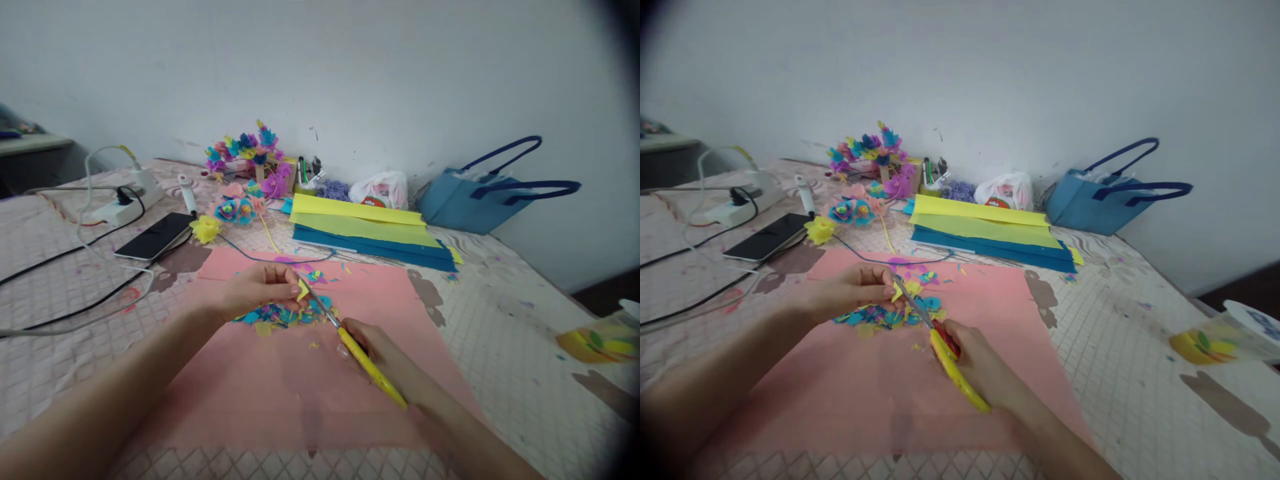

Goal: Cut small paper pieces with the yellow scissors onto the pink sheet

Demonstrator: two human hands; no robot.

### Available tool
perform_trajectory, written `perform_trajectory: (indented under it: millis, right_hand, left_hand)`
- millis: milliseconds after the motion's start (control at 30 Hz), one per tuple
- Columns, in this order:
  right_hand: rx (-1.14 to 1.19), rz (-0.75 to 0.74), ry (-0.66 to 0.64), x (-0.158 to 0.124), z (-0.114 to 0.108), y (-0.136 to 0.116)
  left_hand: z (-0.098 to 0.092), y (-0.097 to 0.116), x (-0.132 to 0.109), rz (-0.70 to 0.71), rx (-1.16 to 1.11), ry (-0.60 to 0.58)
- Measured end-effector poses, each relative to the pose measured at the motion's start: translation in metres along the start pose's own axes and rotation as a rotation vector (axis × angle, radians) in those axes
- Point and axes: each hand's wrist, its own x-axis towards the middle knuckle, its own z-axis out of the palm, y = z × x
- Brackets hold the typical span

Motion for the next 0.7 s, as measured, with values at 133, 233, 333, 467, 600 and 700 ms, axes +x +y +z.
perform_trajectory:
  millis: [133,233,333,467,600,700]
  right_hand:
    - [-0.02,0.0,0.0,0.0004,-0.0003,0.0013]
    - [-0.029,0.018,0.002,0.0006,0.0,0.0014]
    - [-0.019,0.029,0.011,0.0002,0.0004,-0.0001]
    - [0.003,0.045,0.006,-0.0004,-0.0004,-0.0032]
    - [-0.001,0.059,-0.009,-0.0001,-0.0014,-0.0051]
    - [0.001,0.076,-0.009,0.0003,-0.0013,-0.0052]
  left_hand:
    - [-0.0003,0.0007,-0.0006,-0.01,-0.006,-0.002]
    - [-0.0006,0.0012,-0.0006,-0.011,-0.014,-0.009]
    - [-0.0012,0.0006,-0.0005,-0.011,-0.018,-0.019]
    - [-0.0025,-0.0013,-0.0005,-0.009,-0.023,-0.02]
    - [-0.0036,-0.0015,-0.0003,-0.009,-0.024,-0.03]
    - [-0.0036,-0.001,-0.0002,-0.01,-0.026,-0.035]
